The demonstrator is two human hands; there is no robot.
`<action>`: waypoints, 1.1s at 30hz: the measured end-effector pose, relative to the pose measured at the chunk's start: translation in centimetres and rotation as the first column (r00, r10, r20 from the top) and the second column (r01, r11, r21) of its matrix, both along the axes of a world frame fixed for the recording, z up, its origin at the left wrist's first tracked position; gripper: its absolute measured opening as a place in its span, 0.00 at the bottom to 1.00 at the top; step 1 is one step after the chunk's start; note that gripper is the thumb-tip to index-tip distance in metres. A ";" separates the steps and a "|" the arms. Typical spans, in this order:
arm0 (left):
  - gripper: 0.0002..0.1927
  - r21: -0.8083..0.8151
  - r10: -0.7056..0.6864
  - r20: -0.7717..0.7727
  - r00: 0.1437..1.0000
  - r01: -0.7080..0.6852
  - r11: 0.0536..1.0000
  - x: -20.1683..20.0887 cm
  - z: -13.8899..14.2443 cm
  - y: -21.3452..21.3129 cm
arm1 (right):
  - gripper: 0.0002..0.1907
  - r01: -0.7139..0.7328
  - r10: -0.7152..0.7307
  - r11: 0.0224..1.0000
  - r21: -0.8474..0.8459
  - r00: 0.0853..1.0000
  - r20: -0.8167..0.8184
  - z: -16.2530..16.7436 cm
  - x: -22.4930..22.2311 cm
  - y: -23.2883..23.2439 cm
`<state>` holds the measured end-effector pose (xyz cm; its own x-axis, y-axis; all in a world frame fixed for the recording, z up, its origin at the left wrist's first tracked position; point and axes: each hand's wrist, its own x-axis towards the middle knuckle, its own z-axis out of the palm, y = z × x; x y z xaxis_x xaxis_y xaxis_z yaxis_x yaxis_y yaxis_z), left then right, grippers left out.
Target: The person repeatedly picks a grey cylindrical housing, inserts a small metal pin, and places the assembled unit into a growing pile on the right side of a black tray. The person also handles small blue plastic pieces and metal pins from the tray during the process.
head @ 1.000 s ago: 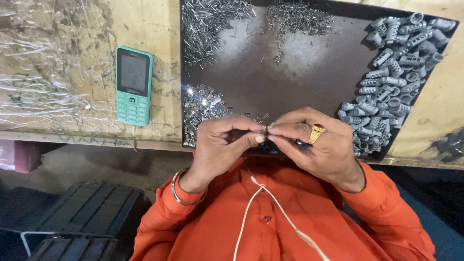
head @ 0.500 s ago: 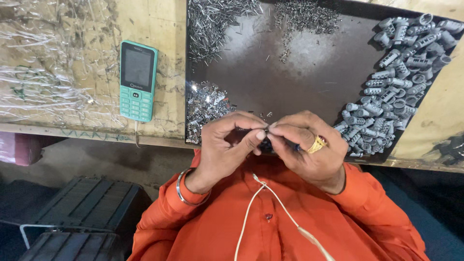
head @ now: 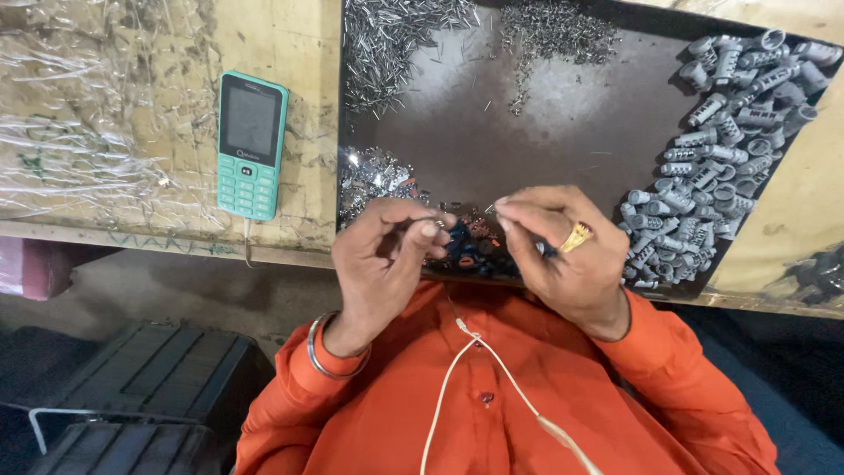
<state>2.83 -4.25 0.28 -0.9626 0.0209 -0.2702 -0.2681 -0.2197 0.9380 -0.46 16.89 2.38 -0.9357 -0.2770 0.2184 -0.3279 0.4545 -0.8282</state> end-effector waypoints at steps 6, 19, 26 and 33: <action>0.05 0.041 -0.052 0.020 0.998 0.051 0.998 -0.4 -0.1 -0.1 | 0.14 -0.064 0.071 0.994 -0.092 0.994 0.080 1.0 -0.7 -0.7; 0.03 0.198 0.175 0.142 0.974 -0.201 0.959 -0.7 0.7 0.8 | 0.13 -0.130 0.140 0.989 0.077 0.977 -0.161 0.1 -0.7 -1.9; 0.06 0.190 -0.097 0.194 0.976 0.060 0.980 -1.2 0.1 -0.1 | 0.10 0.250 0.103 0.826 -0.506 0.814 0.571 -0.7 -1.2 1.4; 0.06 0.305 -0.340 0.156 0.927 0.282 0.910 -1.3 -0.2 1.2 | 0.06 0.049 0.091 0.909 -0.415 0.946 0.312 -2.3 2.5 2.6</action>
